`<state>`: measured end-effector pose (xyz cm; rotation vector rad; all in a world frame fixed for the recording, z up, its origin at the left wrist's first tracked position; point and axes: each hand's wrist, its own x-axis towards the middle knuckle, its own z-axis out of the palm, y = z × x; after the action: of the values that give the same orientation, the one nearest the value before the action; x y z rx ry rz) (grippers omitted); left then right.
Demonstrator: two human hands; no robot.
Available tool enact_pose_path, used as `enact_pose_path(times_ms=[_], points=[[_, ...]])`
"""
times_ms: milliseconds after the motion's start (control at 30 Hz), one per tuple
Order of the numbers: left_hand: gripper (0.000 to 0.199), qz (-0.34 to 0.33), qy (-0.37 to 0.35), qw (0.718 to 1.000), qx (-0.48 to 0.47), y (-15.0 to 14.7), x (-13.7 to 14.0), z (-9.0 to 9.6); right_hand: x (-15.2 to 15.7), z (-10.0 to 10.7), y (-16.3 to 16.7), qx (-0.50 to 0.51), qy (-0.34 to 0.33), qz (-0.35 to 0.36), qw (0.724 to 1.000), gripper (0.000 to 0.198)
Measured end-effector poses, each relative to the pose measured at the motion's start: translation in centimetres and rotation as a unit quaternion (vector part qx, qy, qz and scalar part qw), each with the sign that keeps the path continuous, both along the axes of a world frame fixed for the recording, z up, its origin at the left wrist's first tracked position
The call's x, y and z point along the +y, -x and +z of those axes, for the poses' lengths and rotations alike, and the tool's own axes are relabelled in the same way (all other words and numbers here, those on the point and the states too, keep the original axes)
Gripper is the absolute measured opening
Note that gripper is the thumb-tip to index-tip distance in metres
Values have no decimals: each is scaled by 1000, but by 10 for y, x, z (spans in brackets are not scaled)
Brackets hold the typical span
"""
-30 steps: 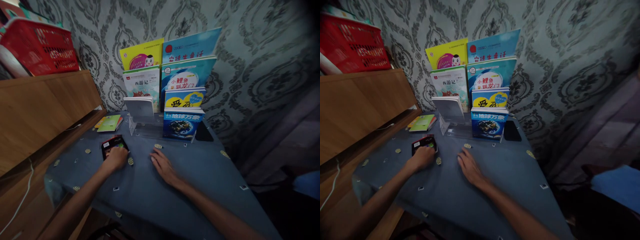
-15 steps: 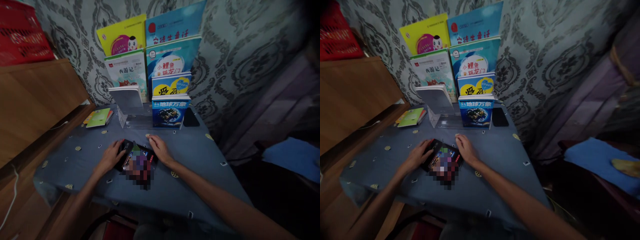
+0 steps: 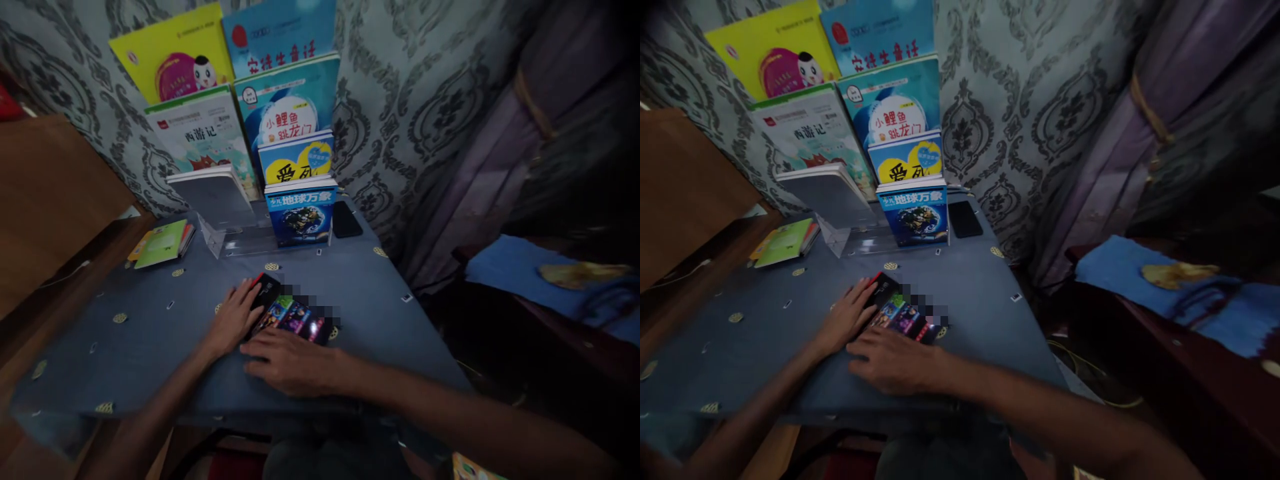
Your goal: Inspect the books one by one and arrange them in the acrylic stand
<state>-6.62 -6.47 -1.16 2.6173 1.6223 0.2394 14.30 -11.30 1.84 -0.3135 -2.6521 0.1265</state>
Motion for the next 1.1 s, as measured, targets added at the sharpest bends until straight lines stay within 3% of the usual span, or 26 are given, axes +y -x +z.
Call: enact_pose_path(times_ms=[133, 233, 300, 400, 600, 700, 800, 867, 1100], points=[[53, -143, 34, 989, 0, -70, 33, 13, -6, 0, -19, -50, 4, -1, 999, 10], [46, -259, 37, 965, 3, -124, 60, 19, -5, -1, -35, -43, 5, -21, 999, 10], [44, -286, 16, 958, -1, -153, 74, 20, -4, -2, -43, -22, 11, -37, 999, 11], [41, -260, -31, 965, -20, -177, 82, 17, -3, -3, -52, 12, 26, -55, 998, 12], [28, -160, -97, 978, -92, -161, 64, 7, 2, -1, -77, 15, 37, -56, 998, 19], [25, -179, -98, 970, -135, -147, 57, 1, 11, -1, -99, 37, 66, -197, 977, 23], [29, -194, -84, 965, -156, -143, 54, -2, 21, -7, -119, -2, 78, -375, 924, 31], [28, -188, -79, 968, -147, -144, 53, -2, 25, -14, -127, -50, 80, -432, 897, 41], [24, -156, -98, 980, -69, -142, 52, 6, 36, -23, -119, -98, 57, -422, 900, 50]])
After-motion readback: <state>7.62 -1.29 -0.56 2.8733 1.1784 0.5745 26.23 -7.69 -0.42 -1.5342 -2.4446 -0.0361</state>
